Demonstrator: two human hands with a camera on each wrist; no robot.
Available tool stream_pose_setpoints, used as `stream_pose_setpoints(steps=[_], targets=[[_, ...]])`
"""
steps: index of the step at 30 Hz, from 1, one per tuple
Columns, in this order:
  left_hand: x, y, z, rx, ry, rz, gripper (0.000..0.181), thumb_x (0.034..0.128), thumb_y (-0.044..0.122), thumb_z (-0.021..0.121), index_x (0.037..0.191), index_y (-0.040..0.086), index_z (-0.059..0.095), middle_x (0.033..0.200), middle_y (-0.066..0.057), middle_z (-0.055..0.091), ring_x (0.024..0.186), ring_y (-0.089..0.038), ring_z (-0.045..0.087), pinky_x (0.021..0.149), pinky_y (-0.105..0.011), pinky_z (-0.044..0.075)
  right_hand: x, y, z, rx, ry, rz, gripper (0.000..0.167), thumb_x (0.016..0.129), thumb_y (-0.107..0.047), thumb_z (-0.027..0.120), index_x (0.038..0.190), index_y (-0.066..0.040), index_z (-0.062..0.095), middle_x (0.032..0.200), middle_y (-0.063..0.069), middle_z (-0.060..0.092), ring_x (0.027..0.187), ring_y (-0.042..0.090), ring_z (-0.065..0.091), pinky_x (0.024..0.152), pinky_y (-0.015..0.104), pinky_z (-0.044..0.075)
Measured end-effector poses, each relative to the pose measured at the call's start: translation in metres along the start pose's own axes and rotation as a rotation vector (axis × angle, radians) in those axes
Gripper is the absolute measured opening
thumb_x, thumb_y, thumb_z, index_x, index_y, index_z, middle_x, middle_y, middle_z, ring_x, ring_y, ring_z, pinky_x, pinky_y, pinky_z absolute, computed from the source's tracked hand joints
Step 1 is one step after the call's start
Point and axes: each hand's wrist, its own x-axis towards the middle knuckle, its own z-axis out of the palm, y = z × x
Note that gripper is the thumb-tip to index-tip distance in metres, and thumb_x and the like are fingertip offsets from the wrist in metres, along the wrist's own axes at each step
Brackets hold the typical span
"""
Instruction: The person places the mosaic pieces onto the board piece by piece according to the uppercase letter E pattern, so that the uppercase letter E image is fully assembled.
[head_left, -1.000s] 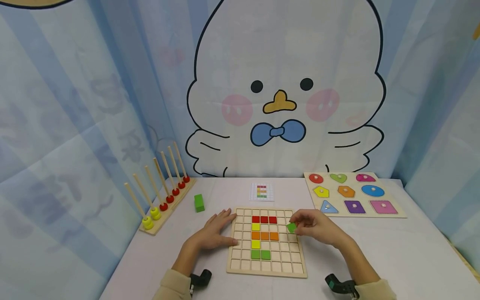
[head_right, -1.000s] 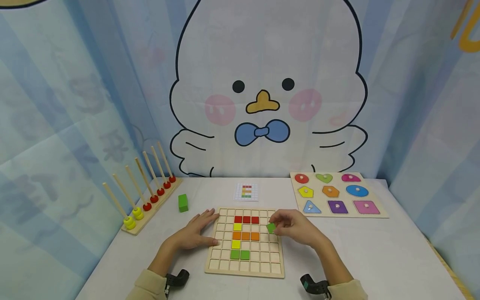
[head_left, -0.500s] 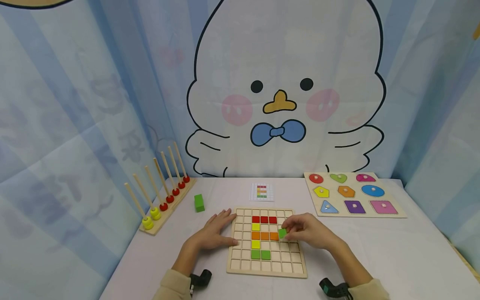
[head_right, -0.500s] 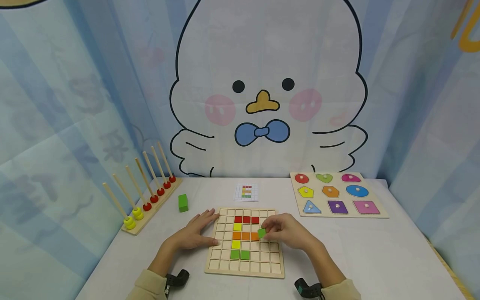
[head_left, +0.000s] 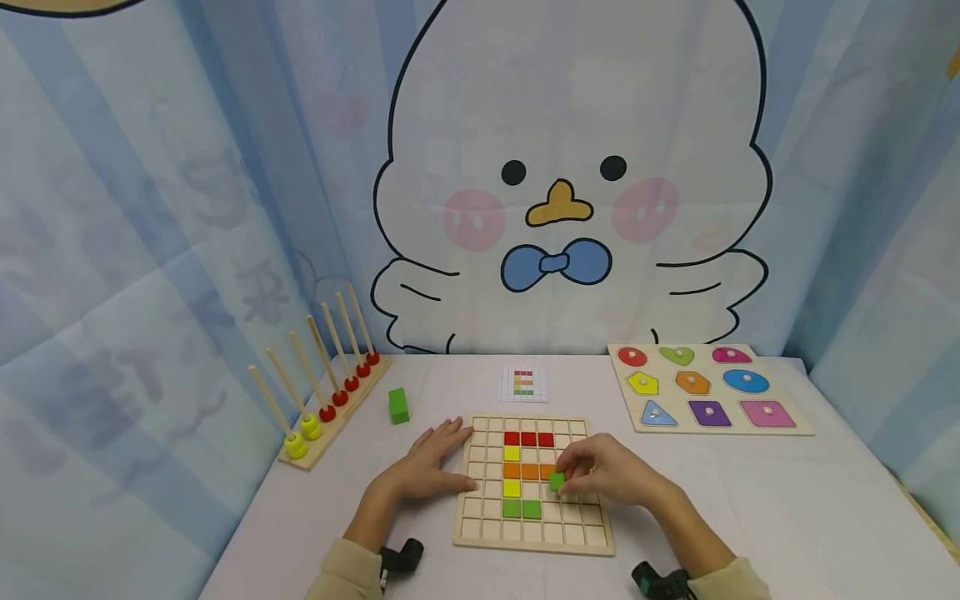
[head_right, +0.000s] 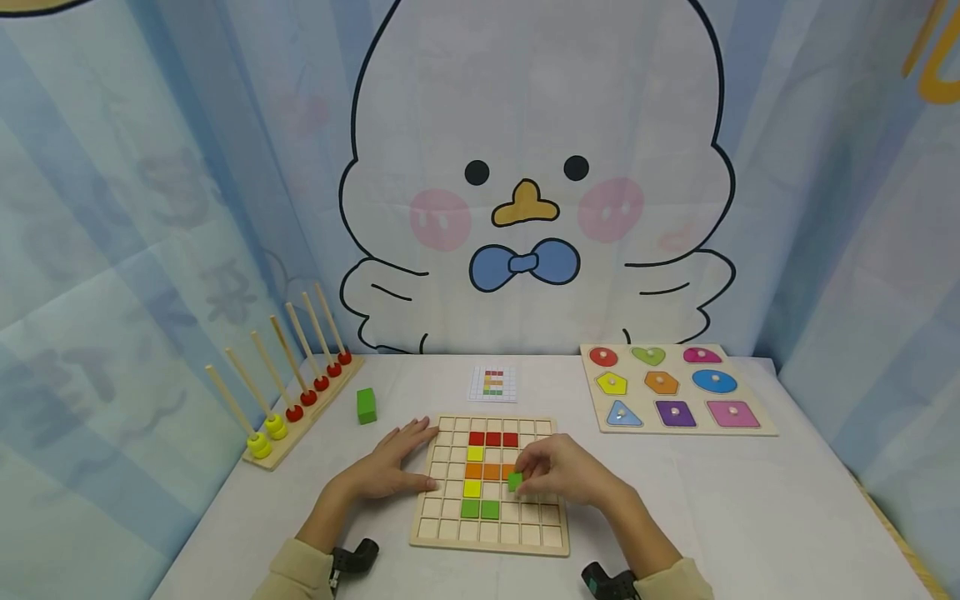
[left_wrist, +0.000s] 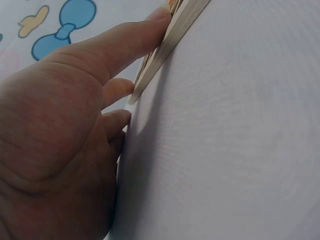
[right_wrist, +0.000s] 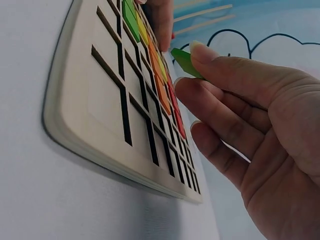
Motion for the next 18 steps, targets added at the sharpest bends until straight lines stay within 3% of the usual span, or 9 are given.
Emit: stream_pose_setpoints(steps=[18], targets=[[0.0004,-0.0004,-0.0002,0.007,-0.005,0.000,0.094,0.0860,0.057,0.078,0.162,0.019,0.038,0.174,-0.009,0.021,0.163,-0.031,0.011,0.132,-0.056,0.004,0.0023,-0.0017,0.0106,-0.021,-0.106,0.015,0.016,0.082,-0.019,0.090,0.092,-0.015,0.078,0.077,-0.003,0.070,0.067,0.007,0.060,0.062,0.019,0.054]])
